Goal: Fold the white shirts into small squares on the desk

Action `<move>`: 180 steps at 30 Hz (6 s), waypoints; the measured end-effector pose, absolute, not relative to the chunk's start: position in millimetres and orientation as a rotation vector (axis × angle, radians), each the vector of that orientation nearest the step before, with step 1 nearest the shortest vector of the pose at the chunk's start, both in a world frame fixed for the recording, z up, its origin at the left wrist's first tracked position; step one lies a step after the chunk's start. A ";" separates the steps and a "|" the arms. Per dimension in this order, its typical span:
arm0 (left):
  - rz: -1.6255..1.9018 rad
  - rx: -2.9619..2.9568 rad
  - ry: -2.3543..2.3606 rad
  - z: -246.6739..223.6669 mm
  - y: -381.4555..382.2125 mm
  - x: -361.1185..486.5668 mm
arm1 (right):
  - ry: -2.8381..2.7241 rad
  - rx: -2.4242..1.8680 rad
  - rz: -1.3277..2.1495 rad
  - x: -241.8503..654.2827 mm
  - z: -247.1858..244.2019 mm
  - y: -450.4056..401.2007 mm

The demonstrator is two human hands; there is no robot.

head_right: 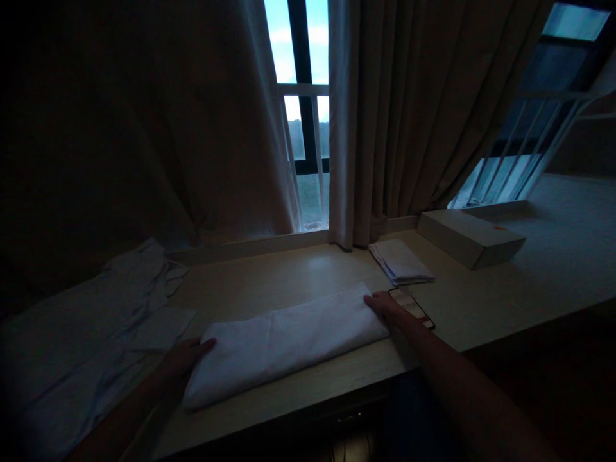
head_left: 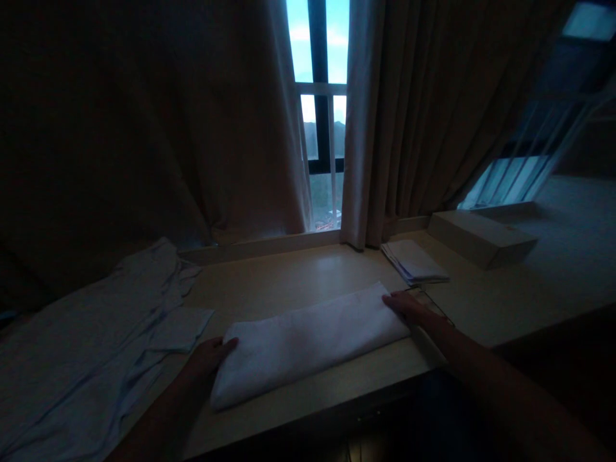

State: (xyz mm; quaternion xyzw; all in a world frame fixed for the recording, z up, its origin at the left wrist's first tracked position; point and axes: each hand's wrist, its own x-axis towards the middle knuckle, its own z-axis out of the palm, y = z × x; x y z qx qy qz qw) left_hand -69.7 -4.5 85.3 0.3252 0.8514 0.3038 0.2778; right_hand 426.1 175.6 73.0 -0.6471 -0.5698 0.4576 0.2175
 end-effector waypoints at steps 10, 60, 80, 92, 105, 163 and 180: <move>0.693 1.035 2.508 32.9 17.5 -84.5 | -1.757 -1.926 0.792 413.4 28.1 197.5; 0.124 1.958 2.548 -14.3 28.8 -64.2 | -2.282 -1.851 0.233 351.9 0.6 199.0; 0.086 2.059 2.595 -14.7 33.4 -62.0 | -2.199 -1.972 0.082 350.1 -11.5 205.0; 0.119 2.015 2.643 -13.6 28.3 -51.8 | -2.232 -2.046 0.150 350.3 1.0 201.4; 0.084 2.057 2.628 -9.7 21.0 -48.4 | -2.678 -1.049 0.319 169.9 25.7 85.9; 0.130 2.028 2.616 -12.0 24.1 -50.3 | -2.768 -0.835 0.335 168.6 19.1 103.7; 0.161 2.047 2.621 -13.4 25.6 -51.3 | -2.685 -1.465 0.139 369.3 3.3 224.4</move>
